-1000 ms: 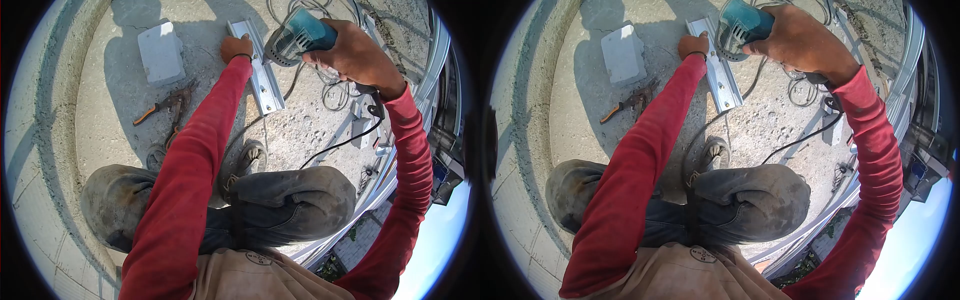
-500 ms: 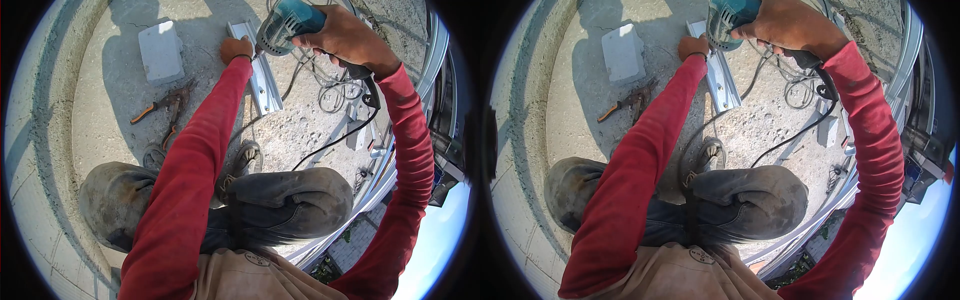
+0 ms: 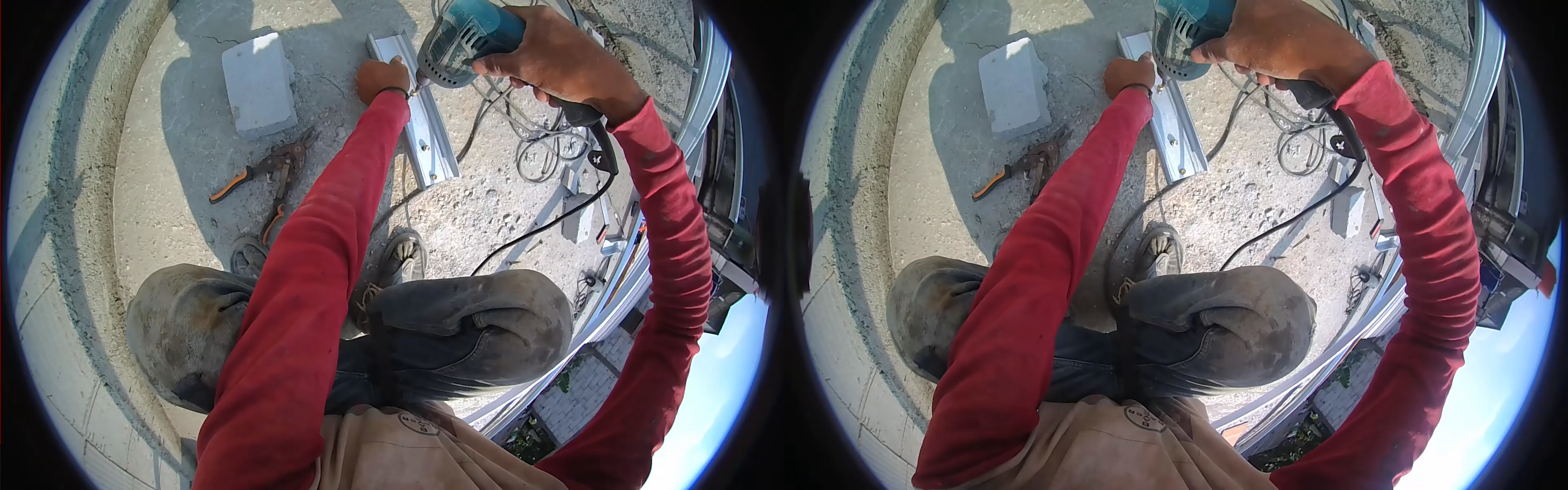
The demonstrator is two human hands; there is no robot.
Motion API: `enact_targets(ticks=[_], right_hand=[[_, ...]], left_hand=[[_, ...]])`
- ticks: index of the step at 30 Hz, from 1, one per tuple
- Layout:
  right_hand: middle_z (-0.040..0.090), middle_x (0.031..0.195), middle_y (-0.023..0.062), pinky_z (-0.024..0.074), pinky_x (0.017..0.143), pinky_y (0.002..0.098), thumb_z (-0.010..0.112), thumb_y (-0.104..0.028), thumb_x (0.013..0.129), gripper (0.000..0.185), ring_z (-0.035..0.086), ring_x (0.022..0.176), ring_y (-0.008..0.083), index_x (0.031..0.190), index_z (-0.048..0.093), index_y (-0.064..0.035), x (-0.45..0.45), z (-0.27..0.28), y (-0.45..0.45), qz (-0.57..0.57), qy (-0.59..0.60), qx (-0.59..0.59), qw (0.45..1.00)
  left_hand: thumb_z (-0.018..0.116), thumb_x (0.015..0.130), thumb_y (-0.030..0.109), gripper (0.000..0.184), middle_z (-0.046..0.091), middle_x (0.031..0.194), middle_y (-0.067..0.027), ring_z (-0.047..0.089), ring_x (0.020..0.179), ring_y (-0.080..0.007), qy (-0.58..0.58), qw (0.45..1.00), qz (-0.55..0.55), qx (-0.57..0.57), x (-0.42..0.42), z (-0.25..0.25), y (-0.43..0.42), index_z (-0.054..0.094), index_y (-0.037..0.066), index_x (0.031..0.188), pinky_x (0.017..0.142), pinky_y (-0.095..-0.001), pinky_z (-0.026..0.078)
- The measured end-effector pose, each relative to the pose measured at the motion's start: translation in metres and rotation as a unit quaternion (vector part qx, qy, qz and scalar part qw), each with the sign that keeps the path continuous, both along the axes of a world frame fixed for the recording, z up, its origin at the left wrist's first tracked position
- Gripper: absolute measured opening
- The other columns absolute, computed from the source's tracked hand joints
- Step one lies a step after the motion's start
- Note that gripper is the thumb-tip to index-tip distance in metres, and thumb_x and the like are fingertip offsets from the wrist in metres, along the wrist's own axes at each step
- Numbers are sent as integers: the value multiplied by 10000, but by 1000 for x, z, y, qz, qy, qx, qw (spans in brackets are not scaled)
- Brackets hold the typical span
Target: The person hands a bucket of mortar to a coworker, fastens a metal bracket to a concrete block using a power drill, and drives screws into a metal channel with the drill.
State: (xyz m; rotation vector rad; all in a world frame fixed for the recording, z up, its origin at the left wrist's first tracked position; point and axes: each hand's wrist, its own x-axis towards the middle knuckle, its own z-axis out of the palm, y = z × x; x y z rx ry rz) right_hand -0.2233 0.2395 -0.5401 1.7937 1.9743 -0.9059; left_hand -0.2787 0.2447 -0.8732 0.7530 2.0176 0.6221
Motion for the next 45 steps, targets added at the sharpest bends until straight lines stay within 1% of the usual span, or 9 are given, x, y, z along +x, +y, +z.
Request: enact_targets(ticks=[7, 14, 24, 30, 32, 35, 39, 41, 45], right_hand=[[701, 957, 91, 482, 817, 339, 709, -248, 837, 326, 629, 885, 184, 1056, 677, -8, 19, -8, -3, 21, 149, 4, 989], [708, 940, 67, 497, 757, 302, 730, -271, 824, 351, 637, 813, 158, 1067, 682, -22, 23, -6, 2, -58, 150, -73, 984], [708, 909, 82, 499, 737, 298, 718, -205, 843, 288, 633, 791, 155, 1053, 677, -11, 33, -24, 1, 7, 144, -11, 989], [708, 880, 86, 499, 697, 299, 712, -201, 840, 283, 627, 753, 151, 1039, 674, -3, 42, -35, -4, 35, 194, 14, 980], [565, 622, 42, 420, 388, 236, 782, -325, 823, 480, 530, 419, 95, 1112, 629, 26, 45, -50, -12, 81, 52, 114, 989], [588, 637, 52, 422, 388, 238, 781, -353, 820, 504, 534, 414, 101, 1112, 628, 27, 49, -59, -21, 158, 65, 186, 968], [617, 664, 54, 423, 390, 226, 780, -378, 815, 523, 540, 419, 93, 1116, 629, 22, 34, -39, -13, 93, 43, 129, 986], [707, 865, 84, 499, 688, 302, 708, -218, 831, 277, 626, 740, 150, 1019, 687, -16, 14, -6, -7, 47, 78, 7, 996], [708, 866, 83, 498, 689, 307, 714, -259, 815, 300, 629, 741, 160, 998, 696, -22, 19, -17, -5, 0, 85, 20, 996]], left_hand=[[751, 794, 362, 393, 710, 928, -222, 697, 883, -385, 19, 1000, -8, -3, 2, -4, 1, 722, -20, 882, 793, -458, 555], [742, 796, 374, 396, 712, 923, -218, 699, 882, -380, 6, 1000, -9, -2, 2, -9, 2, 724, -12, 880, 790, -455, 558], [736, 798, 375, 395, 713, 918, -212, 701, 881, -371, 16, 1000, -13, -5, 1, -6, 2, 725, -8, 893, 783, -454, 560], [735, 806, 378, 397, 714, 923, -213, 706, 871, -366, 9, 1000, -9, -8, 0, -3, 1, 724, -10, 892, 773, -439, 564], [737, 804, 378, 396, 715, 918, -212, 707, 869, -366, 22, 1000, -9, -6, 1, 0, 1, 724, -9, 886, 770, -439, 565], [739, 801, 379, 395, 715, 910, -210, 707, 867, -364, 31, 999, -10, -6, 0, 2, 1, 725, -8, 879, 766, -439, 565], [740, 799, 379, 395, 716, 912, -208, 708, 873, -355, 25, 1000, -6, -3, 1, -1, 1, 727, -6, 887, 769, -443, 564], [741, 798, 378, 396, 716, 912, -209, 708, 875, -355, 27, 1000, -7, -2, 1, -1, 1, 727, -7, 889, 772, -444, 563], [744, 796, 379, 404, 714, 909, -213, 705, 877, -365, 11, 1000, -7, 6, 2, -5, 1, 724, -14, 891, 776, -446, 562]])
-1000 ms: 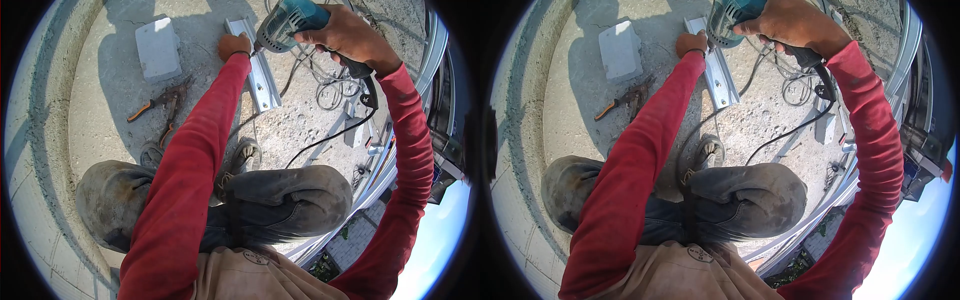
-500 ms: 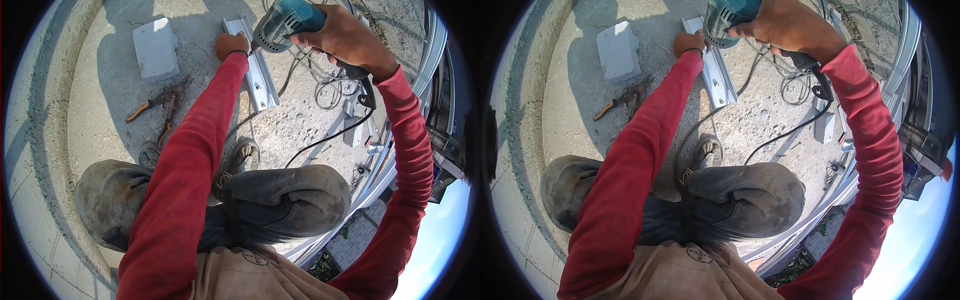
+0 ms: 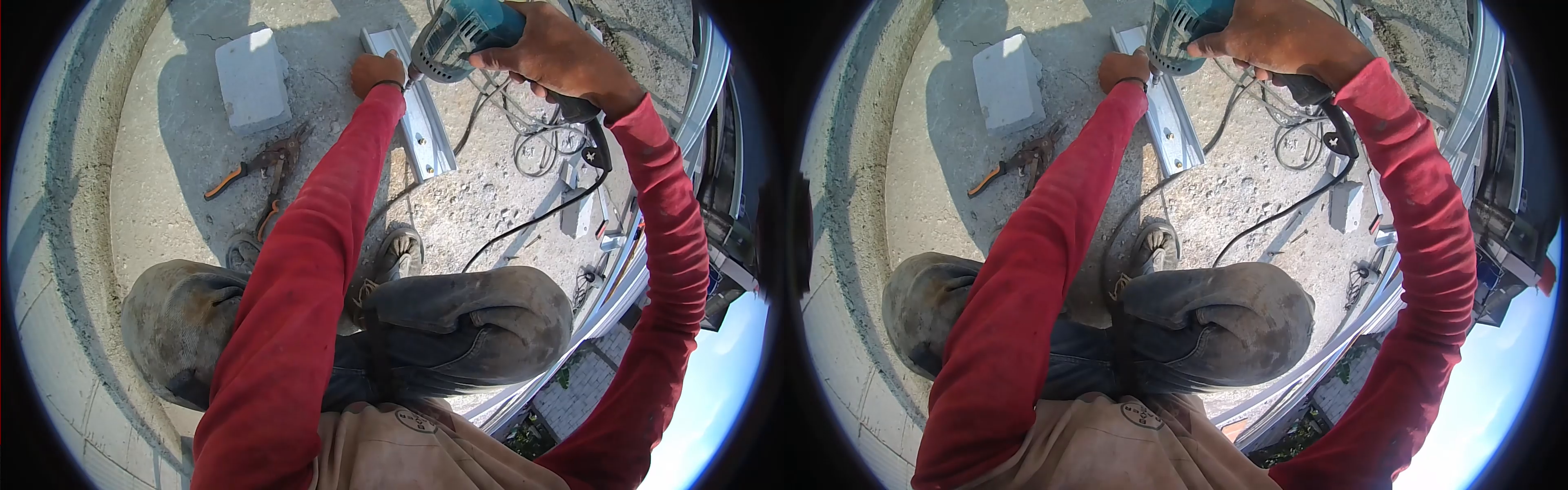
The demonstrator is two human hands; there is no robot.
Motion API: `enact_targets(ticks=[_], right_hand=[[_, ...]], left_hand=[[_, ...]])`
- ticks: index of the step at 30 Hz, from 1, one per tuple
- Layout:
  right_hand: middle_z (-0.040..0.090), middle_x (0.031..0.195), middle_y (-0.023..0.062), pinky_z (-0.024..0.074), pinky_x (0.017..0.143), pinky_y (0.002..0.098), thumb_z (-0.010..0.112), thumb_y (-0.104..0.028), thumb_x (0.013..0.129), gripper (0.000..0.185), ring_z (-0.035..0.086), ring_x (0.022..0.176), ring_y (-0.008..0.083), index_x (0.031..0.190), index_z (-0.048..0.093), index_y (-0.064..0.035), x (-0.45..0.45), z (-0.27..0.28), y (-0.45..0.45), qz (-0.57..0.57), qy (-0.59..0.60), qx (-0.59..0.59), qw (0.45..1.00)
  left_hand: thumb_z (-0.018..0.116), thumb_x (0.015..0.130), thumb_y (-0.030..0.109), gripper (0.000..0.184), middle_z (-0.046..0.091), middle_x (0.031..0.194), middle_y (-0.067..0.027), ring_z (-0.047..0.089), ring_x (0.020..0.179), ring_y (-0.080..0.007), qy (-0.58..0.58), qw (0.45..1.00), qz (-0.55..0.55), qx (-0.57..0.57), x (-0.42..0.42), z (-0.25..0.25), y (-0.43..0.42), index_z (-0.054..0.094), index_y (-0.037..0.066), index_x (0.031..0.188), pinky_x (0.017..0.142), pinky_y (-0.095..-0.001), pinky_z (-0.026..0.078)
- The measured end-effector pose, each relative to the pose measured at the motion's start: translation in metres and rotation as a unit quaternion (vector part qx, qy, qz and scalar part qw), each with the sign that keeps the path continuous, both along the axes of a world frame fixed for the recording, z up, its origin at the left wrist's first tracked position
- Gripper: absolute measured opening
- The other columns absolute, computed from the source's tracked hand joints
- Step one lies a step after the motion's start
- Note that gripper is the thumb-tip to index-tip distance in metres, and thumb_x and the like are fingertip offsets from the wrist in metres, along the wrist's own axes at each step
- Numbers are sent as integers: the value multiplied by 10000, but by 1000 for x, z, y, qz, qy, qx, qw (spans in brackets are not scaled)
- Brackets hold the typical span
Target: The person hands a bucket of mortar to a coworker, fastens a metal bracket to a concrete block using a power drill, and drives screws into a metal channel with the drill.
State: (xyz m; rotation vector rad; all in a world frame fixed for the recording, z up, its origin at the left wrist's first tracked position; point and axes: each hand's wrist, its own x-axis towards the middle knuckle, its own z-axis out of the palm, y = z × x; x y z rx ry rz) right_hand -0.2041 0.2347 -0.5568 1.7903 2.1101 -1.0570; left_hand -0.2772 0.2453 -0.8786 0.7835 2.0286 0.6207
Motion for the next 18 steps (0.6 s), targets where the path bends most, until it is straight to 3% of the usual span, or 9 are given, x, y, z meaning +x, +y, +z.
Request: enact_targets(ticks=[7, 9, 16, 18], right_hand=[[698, 829, 76, 496, 677, 311, 713, -238, 795, 288, 621, 716, 162, 978, 695, -16, -1, -6, 6, 54, 19, 37, 998], [680, 764, 70, 490, 633, 308, 696, -230, 790, 276, 607, 671, 150, 953, 692, -8, -19, 8, 2, 12, -81, 2, 997], [628, 670, 43, 456, 545, 287, 670, -224, 806, 226, 561, 584, 119, 904, 684, -21, -19, 11, 10, 53, -33, -37, 997], [596, 631, 27, 439, 522, 283, 662, -215, 814, 198, 532, 552, 113, 866, 674, -24, -32, 7, 8, 30, -151, 0, 988]], left_hand=[[753, 792, 385, 417, 715, 896, -211, 708, 855, -367, 13, 1000, 2, -4, 1, 0, 1, 722, -22, 880, 755, -448, 564], [740, 804, 382, 412, 715, 880, -208, 711, 829, -361, 20, 1000, -11, 10, -1, 4, -2, 720, -25, 862, 740, -445, 566], [706, 828, 376, 406, 715, 855, -202, 714, 797, -348, 10, 1000, -19, 9, -3, 10, -3, 717, -29, 838, 718, -444, 564], [708, 827, 377, 405, 715, 852, -201, 714, 792, -345, 17, 1000, -10, 14, -2, 11, -4, 716, -28, 834, 712, -446, 563]])
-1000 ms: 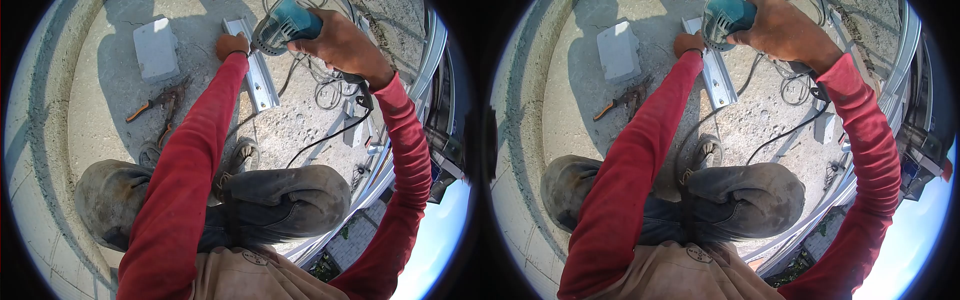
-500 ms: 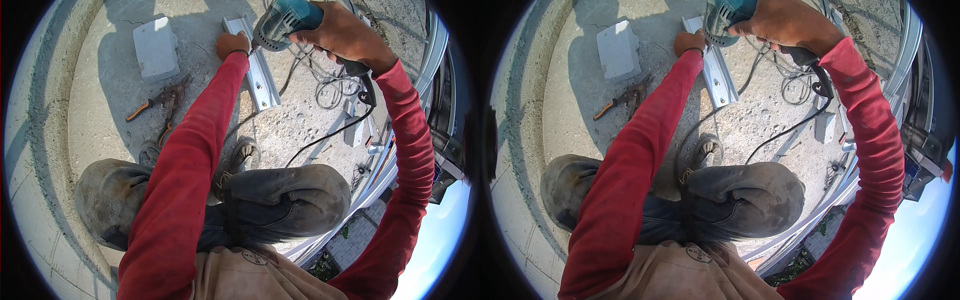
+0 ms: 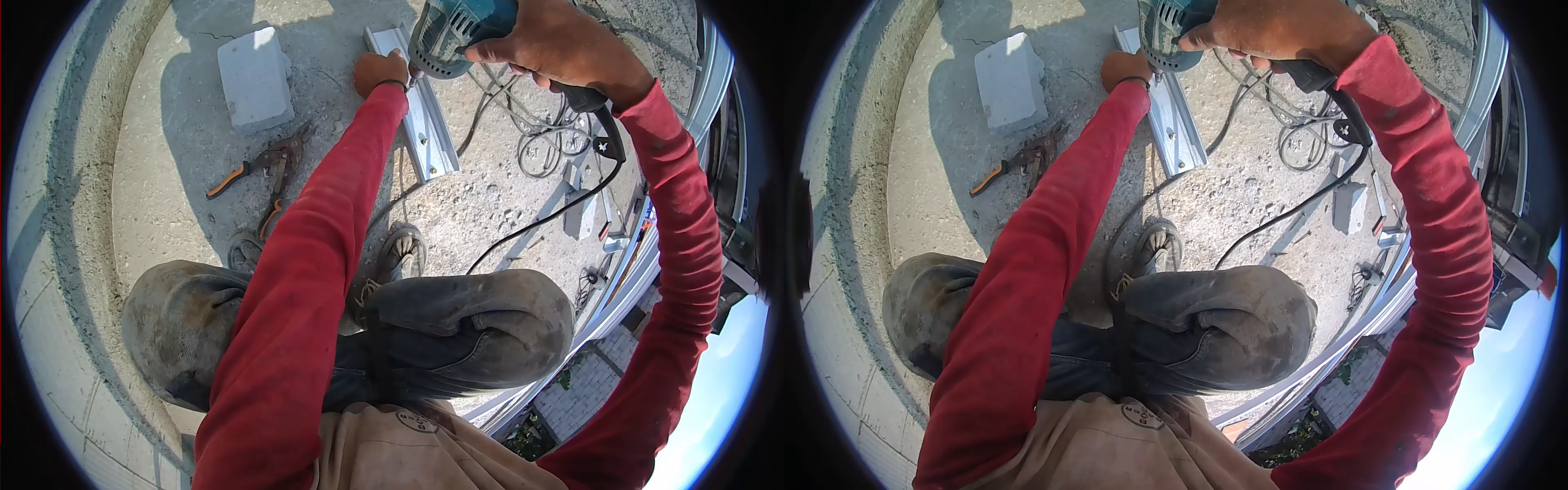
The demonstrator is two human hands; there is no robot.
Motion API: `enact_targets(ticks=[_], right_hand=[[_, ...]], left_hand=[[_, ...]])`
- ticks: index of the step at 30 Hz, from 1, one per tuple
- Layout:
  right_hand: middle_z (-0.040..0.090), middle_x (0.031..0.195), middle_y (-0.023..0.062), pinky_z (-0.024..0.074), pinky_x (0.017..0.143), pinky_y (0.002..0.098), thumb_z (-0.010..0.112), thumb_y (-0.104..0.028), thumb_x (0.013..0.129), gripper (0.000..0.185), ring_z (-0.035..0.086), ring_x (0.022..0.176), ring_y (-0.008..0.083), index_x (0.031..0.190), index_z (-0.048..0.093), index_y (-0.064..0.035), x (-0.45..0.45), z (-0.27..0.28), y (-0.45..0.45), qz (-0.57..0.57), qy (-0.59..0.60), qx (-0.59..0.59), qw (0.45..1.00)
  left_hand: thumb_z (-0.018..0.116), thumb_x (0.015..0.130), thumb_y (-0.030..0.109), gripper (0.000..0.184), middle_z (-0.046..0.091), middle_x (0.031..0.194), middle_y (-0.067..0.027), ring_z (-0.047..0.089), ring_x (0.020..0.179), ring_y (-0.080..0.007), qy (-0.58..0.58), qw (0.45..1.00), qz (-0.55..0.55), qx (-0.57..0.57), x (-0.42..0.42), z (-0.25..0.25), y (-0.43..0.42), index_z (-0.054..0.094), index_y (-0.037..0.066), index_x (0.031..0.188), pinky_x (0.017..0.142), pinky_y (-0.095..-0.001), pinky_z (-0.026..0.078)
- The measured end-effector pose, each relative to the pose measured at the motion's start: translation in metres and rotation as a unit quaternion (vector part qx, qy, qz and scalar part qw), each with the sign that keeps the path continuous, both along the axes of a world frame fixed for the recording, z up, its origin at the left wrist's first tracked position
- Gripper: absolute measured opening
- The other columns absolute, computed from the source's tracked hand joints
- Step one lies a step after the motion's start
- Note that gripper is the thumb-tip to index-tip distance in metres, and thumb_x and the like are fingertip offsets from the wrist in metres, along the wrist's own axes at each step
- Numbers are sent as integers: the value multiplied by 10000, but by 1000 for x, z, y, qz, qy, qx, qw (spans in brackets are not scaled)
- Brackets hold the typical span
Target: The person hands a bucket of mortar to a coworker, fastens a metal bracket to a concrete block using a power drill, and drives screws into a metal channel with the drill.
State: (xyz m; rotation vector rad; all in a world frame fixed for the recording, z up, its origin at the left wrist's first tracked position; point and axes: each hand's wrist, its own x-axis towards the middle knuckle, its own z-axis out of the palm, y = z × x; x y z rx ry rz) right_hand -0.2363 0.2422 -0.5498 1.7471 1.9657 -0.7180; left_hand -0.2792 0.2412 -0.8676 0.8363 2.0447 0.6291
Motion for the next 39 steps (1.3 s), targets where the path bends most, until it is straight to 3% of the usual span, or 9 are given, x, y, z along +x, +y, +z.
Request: enact_targets(ticks=[6, 22, 24, 28, 31, 34, 36, 39], right_hand=[[585, 618, 20, 431, 514, 282, 660, -231, 816, 201, 520, 540, 112, 841, 671, -32, 16, 3, 5, 33, 90, -39, 995], [647, 719, 47, 473, 590, 283, 675, -268, 817, 296, 583, 623, 123, 1000, 682, -36, 14, 9, 3, 28, 60, -2, 998], [660, 748, 57, 475, 600, 279, 686, -281, 818, 321, 592, 639, 125, 1026, 681, -37, 25, 1, 6, 52, 132, 9, 990], [676, 776, 56, 481, 621, 281, 705, -293, 814, 339, 602, 660, 128, 1039, 682, -41, 17, 10, 3, 48, 107, 28, 993], [692, 816, 54, 488, 656, 291, 718, -295, 810, 349, 611, 694, 134, 1050, 682, -43, 9, 24, 4, -7, 38, -32, 999], [699, 832, 49, 489, 676, 299, 727, -296, 807, 350, 612, 710, 137, 1046, 684, -44, 23, 25, 5, 25, 145, -49, 988], [698, 821, 50, 487, 675, 298, 723, -291, 811, 345, 611, 711, 135, 1050, 682, -45, 29, 8, 4, 69, 197, 17, 978], [699, 822, 54, 488, 684, 298, 720, -289, 814, 342, 615, 719, 138, 1053, 679, -49, 23, 14, 3, 33, 135, 16, 990]], left_hand=[[708, 827, 380, 404, 715, 849, -200, 713, 794, -347, 4, 1000, -9, -4, 0, -4, 2, 717, -24, 841, 718, -444, 563], [727, 805, 406, 431, 713, 909, -215, 707, 862, -367, -15, 999, -4, -29, 0, -9, 5, 721, -18, 883, 766, -446, 565], [757, 746, 375, 389, 720, 889, -198, 708, 857, -350, -2, 999, 14, -33, 1, -10, 6, 735, 2, 856, 771, -434, 557], [761, 750, 380, 398, 719, 894, -200, 707, 861, -353, -1, 999, 24, -24, 2, -12, 5, 734, -1, 862, 777, -434, 555], [762, 767, 393, 414, 718, 907, -206, 705, 869, -357, -3, 999, 25, -24, 2, -10, 5, 732, -7, 873, 778, -437, 554], [758, 783, 402, 428, 716, 915, -212, 703, 877, -360, -1, 999, 23, -21, 1, -10, 4, 730, -12, 885, 778, -440, 553], [749, 797, 410, 438, 715, 912, -215, 703, 874, -363, -4, 1000, 20, -20, 2, -10, 4, 729, -19, 885, 773, -440, 553], [742, 796, 394, 419, 710, 932, -224, 699, 891, -379, -12, 1000, 12, -22, 2, -12, 6, 723, -14, 888, 786, -455, 556]])
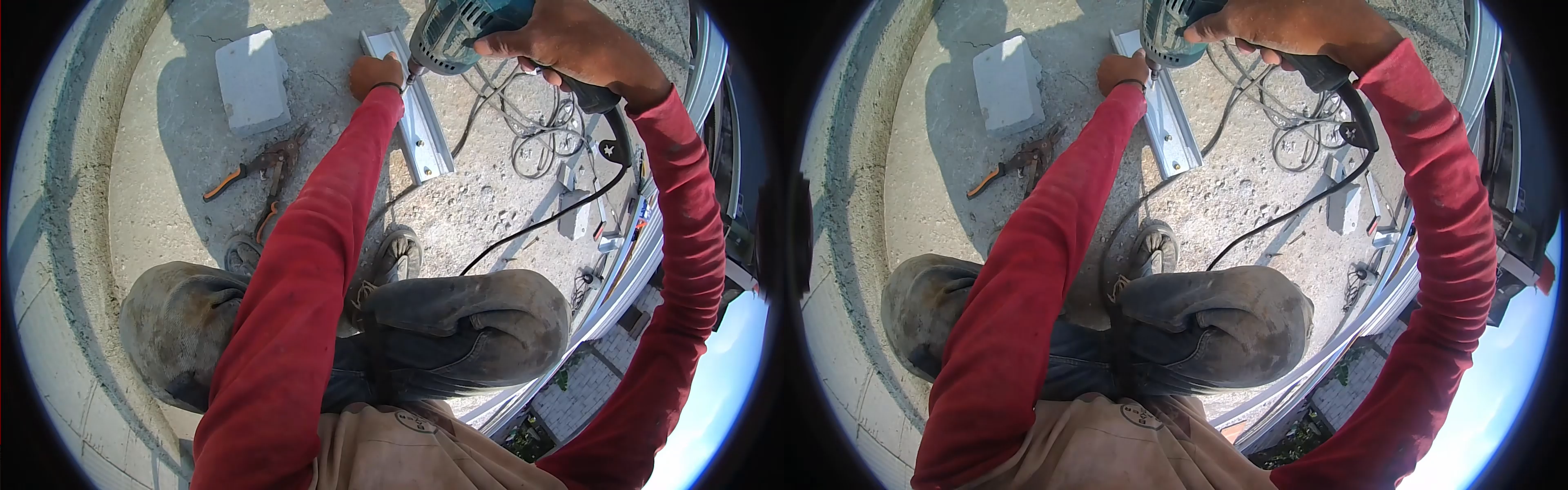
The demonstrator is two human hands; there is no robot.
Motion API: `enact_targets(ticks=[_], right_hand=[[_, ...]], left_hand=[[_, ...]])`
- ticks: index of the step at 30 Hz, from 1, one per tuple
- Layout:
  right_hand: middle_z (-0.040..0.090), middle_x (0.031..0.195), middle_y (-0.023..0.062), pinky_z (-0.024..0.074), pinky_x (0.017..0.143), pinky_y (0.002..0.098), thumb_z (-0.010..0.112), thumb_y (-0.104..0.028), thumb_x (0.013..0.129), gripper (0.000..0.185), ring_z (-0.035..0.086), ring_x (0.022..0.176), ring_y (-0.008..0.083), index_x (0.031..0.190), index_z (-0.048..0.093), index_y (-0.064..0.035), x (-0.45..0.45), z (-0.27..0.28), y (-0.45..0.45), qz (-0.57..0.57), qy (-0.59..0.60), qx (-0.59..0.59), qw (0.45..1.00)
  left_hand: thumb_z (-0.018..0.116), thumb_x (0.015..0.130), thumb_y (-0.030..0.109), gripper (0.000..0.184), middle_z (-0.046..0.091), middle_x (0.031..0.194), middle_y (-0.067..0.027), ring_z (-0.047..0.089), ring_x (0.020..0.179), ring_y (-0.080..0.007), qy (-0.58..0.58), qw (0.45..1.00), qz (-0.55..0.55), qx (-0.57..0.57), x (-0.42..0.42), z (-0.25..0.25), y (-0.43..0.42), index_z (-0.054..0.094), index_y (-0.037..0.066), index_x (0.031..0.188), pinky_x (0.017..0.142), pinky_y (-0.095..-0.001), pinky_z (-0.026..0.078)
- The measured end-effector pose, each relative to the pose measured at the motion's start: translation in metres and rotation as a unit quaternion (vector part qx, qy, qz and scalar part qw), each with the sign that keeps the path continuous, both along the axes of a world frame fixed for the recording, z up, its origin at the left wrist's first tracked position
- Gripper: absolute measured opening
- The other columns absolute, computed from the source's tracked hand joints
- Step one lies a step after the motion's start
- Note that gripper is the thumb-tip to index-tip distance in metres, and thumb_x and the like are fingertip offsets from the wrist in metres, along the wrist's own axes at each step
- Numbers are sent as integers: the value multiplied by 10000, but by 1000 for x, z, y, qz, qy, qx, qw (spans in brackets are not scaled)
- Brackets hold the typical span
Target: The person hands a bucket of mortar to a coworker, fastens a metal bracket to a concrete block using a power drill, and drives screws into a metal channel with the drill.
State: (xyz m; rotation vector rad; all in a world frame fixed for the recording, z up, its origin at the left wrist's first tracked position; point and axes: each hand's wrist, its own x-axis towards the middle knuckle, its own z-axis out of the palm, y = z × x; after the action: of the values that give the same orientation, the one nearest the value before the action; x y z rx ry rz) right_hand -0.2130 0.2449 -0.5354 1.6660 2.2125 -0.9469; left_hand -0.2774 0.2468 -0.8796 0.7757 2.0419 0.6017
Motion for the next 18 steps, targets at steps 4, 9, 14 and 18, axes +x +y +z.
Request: enact_targets(ticks=[4, 9, 14, 18], right_hand=[[685, 778, 48, 493, 636, 287, 714, -277, 820, 337, 613, 669, 132, 1064, 673, -48, -14, 13, -16, 68, -37, 83, 994], [625, 656, 9, 479, 475, 238, 687, -254, 861, 317, 563, 506, 93, 1114, 652, -65, -8, 15, -7, -71, -55, -57, 994], [632, 674, 31, 462, 446, 232, 755, -352, 835, 460, 563, 474, 90, 1144, 627, -35, 22, 21, -31, -57, -36, -33, 997], [624, 660, 49, 435, 417, 245, 792, -323, 810, 456, 544, 451, 88, 1085, 642, 8, 41, 14, -72, -97, -43, 43, 993]], left_hand=[[745, 791, 397, 419, 709, 937, -225, 696, 902, -378, 3, 1000, 2, 1, 1, -3, 0, 725, -9, 891, 797, -455, 554], [741, 791, 395, 406, 711, 936, -218, 695, 902, -380, 7, 1000, 3, -4, 0, 3, 0, 730, 0, 883, 800, -455, 553], [742, 793, 393, 396, 713, 931, -210, 698, 894, -371, 10, 1000, -1, -5, -1, 5, -1, 735, 6, 875, 798, -451, 556], [742, 796, 385, 382, 713, 920, -211, 700, 893, -366, 1, 1000, 5, -13, 0, 6, 0, 737, 10, 867, 802, -449, 558]])
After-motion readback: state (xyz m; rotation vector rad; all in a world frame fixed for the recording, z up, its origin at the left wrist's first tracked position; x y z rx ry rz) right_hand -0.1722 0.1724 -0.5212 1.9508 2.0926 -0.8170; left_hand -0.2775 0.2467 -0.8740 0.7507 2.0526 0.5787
